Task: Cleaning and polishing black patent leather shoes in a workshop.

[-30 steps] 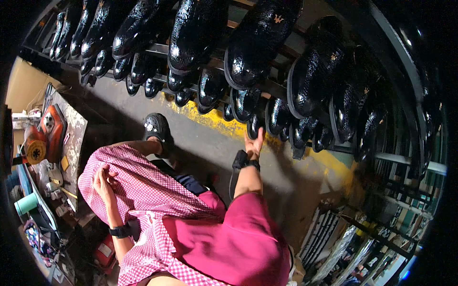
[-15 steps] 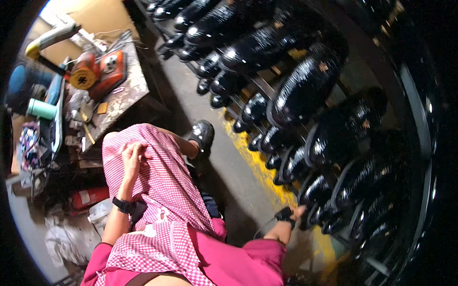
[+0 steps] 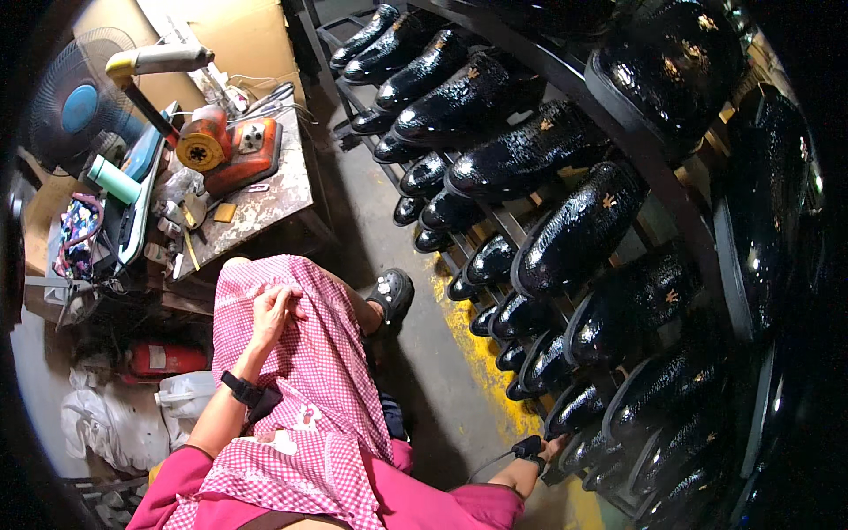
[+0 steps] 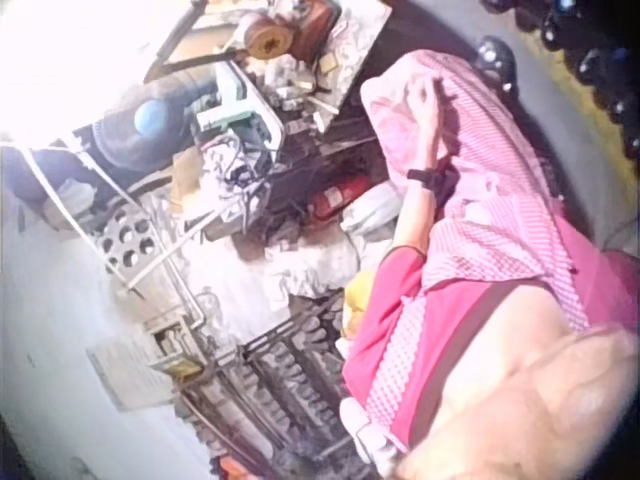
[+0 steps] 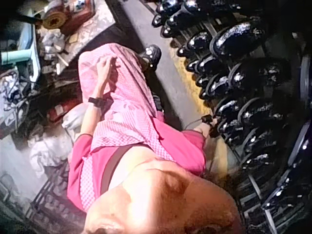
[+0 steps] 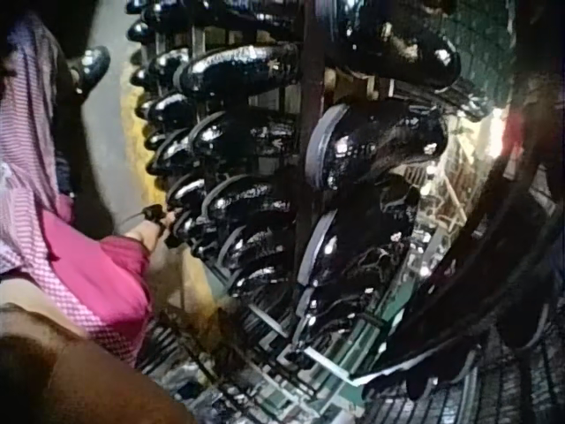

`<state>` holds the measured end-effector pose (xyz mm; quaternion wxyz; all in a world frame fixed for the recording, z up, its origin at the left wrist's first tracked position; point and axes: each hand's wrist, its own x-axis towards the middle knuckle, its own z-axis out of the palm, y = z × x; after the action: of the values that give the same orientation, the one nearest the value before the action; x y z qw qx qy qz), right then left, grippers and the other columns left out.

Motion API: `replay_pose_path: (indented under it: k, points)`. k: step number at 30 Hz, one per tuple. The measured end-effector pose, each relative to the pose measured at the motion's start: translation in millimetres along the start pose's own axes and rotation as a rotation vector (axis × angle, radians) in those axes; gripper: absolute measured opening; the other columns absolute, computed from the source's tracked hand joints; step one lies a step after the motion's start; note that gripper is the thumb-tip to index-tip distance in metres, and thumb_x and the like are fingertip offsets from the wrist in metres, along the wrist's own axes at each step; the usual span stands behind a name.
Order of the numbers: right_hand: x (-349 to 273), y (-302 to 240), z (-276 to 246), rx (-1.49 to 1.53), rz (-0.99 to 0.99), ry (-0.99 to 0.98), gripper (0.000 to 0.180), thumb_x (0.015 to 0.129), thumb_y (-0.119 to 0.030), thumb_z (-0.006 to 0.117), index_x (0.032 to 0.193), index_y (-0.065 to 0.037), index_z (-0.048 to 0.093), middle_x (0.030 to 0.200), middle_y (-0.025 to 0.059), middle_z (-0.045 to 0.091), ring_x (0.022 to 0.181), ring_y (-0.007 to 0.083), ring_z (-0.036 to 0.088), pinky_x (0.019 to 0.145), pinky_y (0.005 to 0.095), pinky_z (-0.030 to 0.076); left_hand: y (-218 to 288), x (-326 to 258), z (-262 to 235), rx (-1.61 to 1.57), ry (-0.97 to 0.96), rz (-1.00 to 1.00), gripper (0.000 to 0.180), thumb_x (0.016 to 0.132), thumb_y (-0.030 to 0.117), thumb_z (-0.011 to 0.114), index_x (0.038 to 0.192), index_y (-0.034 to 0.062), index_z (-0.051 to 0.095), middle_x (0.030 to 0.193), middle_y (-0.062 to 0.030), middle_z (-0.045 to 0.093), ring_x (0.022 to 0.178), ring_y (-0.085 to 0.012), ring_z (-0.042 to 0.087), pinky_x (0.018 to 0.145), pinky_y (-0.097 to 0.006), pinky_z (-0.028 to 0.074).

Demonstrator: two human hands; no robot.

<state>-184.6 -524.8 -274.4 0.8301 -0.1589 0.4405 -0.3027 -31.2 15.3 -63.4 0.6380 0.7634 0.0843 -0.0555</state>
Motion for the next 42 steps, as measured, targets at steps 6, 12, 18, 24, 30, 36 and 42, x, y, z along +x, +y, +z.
replay_pose_path:
  k: [6, 12, 18, 24, 30, 36, 42]
  points:
    - [-22.6, -13.1, -36.0, 0.142, 0.041, 0.111, 0.047, 0.076, -0.022, 0.065, 0.116, -0.002, 0.05, 0.112, 0.0098, 0.055, 0.097, 0.0217, 0.054, 0.083, 0.0344, 0.048, -1.2, 2.5, -2.3, 0.023, -0.002, 0.011, 0.027, 0.094, 0.021, 0.041, 0.092, 0.0027, 0.061, 0.063, -0.0046, 0.062, 0.048, -0.0077, 0.056, 0.039, -0.016, 0.038]
    - [-42.1, -34.7, -81.0, 0.289, 0.056, 0.203, 0.048, 0.075, -0.023, 0.067, 0.114, -0.001, 0.051, 0.11, 0.0097, 0.056, 0.095, 0.0203, 0.055, 0.081, 0.0329, 0.049, 0.2, 1.6, -3.3, -0.041, 0.002, -0.017, 0.026, 0.093, 0.021, 0.042, 0.091, 0.0019, 0.06, 0.063, -0.0059, 0.063, 0.043, -0.0057, 0.051, 0.038, -0.016, 0.035]
    - [-59.6, -52.1, -134.3, 0.432, 0.074, 0.288, 0.049, 0.074, -0.024, 0.07, 0.113, -0.001, 0.052, 0.109, 0.0096, 0.057, 0.093, 0.0189, 0.056, 0.079, 0.0313, 0.051, 2.1, -0.5, -8.9, -0.076, -0.01, -0.065, 0.026, 0.093, 0.02, 0.042, 0.094, 0.0018, 0.061, 0.063, -0.0062, 0.063, 0.043, -0.0058, 0.05, 0.04, -0.016, 0.039]
    - [-129.2, -47.6, -242.1, 0.196, 0.207, -0.103, 0.047, 0.077, -0.036, 0.065, 0.115, -0.01, 0.054, 0.111, 0.0064, 0.058, 0.09, 0.0134, 0.056, 0.075, 0.0278, 0.051, 3.1, 1.1, -16.1, -0.145, -0.051, -0.082, 0.027, 0.094, 0.02, 0.041, 0.096, 0.0014, 0.06, 0.064, -0.0061, 0.063, 0.042, -0.0055, 0.05, 0.039, -0.016, 0.04]
    - [-239.8, -72.3, -231.9, -0.323, 0.487, -0.053, 0.04, 0.08, -0.042, 0.06, 0.1, -0.007, 0.06, 0.091, 0.0056, 0.062, 0.08, 0.0164, 0.057, 0.066, 0.0302, 0.049, -0.7, 2.0, -24.7, -0.24, -0.071, -0.117, 0.027, 0.093, 0.02, 0.043, 0.092, -0.0001, 0.06, 0.063, -0.0102, 0.062, 0.042, -0.0095, 0.052, 0.038, -0.017, 0.04]
    - [-252.5, -14.3, -113.6, -0.822, -0.143, -0.116, 0.027, 0.081, -0.03, 0.056, 0.102, -0.012, 0.056, 0.098, 0.0024, 0.061, 0.082, 0.0183, 0.057, 0.059, 0.0359, 0.044, -6.1, 9.7, -30.3, -0.327, -0.155, -0.211, 0.028, 0.093, 0.02, 0.04, 0.097, -0.0013, 0.059, 0.068, -0.0131, 0.064, 0.043, -0.011, 0.055, 0.038, -0.019, 0.043]
    - [-211.7, 87.4, 95.4, -0.544, 0.121, -0.55, 0.048, 0.079, -0.023, 0.058, 0.115, 0.006, 0.048, 0.103, 0.0145, 0.059, 0.084, 0.0248, 0.06, 0.057, 0.0406, 0.052, 24.8, 34.6, -60.7, -0.642, -0.302, -0.368, 0.049, 0.09, 0.043, 0.039, 0.124, 0.0074, 0.042, 0.107, -0.0131, 0.059, 0.073, -0.0165, 0.061, 0.055, -0.024, 0.05]
